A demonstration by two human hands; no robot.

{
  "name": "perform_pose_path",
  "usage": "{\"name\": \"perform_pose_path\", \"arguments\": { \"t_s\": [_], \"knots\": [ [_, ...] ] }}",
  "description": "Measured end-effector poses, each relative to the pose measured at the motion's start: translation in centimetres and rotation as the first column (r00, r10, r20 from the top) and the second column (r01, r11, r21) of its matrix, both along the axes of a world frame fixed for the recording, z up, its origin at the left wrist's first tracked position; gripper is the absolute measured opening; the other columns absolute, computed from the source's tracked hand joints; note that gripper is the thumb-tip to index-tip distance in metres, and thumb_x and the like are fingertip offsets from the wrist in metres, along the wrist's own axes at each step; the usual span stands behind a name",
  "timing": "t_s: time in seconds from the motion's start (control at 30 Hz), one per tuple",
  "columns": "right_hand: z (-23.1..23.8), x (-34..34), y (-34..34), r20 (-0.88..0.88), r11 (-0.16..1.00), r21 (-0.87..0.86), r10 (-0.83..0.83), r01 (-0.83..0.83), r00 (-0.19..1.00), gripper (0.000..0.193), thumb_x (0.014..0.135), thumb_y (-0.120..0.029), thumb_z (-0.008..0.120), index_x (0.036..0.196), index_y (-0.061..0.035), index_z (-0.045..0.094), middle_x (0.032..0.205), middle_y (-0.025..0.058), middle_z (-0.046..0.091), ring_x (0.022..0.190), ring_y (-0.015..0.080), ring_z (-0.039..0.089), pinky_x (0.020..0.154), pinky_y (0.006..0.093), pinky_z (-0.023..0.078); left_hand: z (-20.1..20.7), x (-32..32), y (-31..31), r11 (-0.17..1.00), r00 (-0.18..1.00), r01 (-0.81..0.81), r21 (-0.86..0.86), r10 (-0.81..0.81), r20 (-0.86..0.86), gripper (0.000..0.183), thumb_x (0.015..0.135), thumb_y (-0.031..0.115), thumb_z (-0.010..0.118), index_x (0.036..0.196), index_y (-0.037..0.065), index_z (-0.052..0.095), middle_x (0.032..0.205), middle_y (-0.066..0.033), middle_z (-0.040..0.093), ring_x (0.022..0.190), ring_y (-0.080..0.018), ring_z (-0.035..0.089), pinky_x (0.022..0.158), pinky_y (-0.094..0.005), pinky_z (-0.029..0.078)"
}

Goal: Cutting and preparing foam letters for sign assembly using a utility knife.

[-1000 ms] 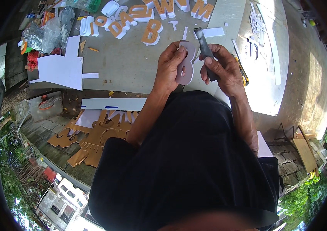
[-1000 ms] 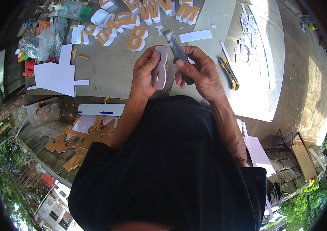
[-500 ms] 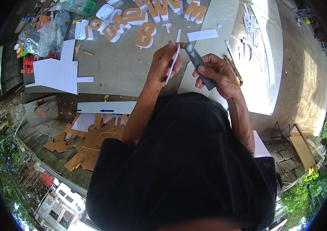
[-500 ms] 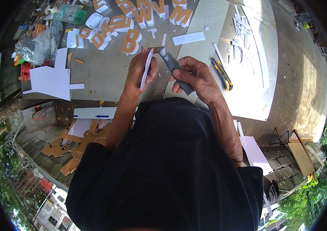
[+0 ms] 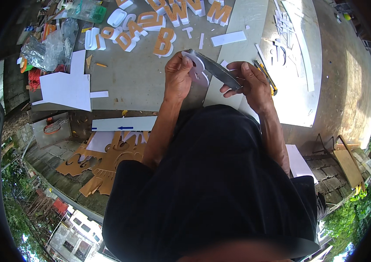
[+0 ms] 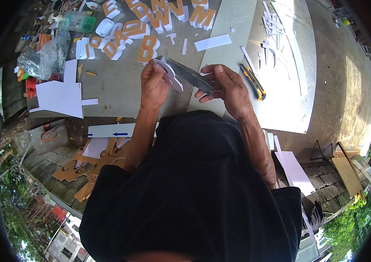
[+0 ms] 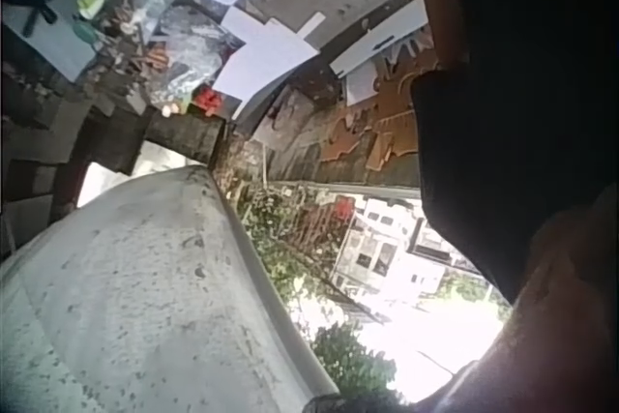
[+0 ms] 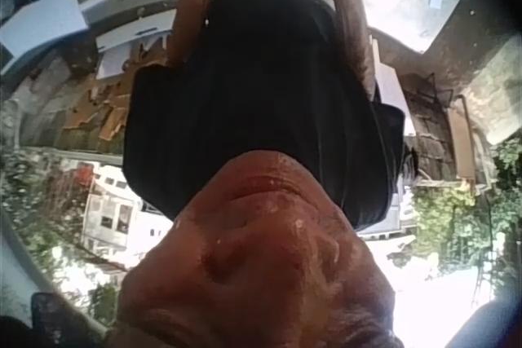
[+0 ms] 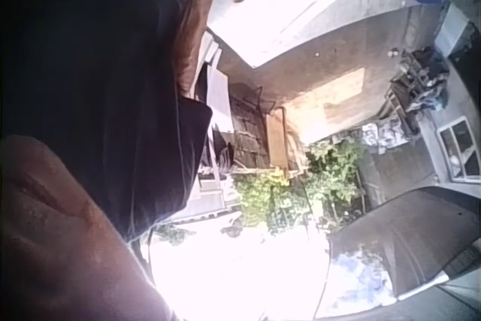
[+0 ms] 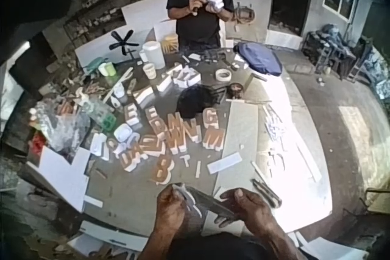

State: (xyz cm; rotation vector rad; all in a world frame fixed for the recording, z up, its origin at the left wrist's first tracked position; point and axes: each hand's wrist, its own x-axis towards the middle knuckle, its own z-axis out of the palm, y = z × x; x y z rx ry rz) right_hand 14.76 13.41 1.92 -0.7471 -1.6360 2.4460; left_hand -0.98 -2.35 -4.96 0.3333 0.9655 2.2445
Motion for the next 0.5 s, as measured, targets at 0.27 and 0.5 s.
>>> {"name": "perform_pose_path", "arguments": {
  "t_s": [0.27, 0.5],
  "knots": [
    [-0.7, 0.6, 0.1, -0.097, 0.995, -0.022, 0.093, -0.096, 0.991, 0.024, 0.1, -0.009, 0.061, 0.118, 0.0068, 0.059, 0.102, 0.0204, 0.07, 0.082, 0.0271, 0.074, 0.069, 0.0355, 0.063, 0.0, 0.3, 0.8, 1.0, 0.999, 0.024, -0.006, -0.024, 0.043, 0.027, 0.099, 0.029, 0.064, 0.112, 0.005, 0.065, 0.087, 0.0012, 0.064, 0.075, -0.0086, 0.057, 0.067, -0.0258, 0.047],
    [0.0, -0.2, -1.3, -0.087, 0.529, 0.834, -0.155, 0.156, 0.984, 0.013, 0.091, 0.0, 0.067, 0.104, 0.0003, 0.064, 0.098, 0.0122, 0.071, 0.079, 0.0237, 0.073, 0.068, 0.0354, 0.059, 1.8, 0.9, 0.2, 0.956, 0.971, 0.233, -0.177, -0.22, 0.091, 0.046, 0.095, 0.042, 0.068, 0.116, 0.001, 0.062, 0.072, 0.0057, 0.05, 0.06, -0.0021, 0.04, 0.054, -0.0195, 0.032]
  ]
}}
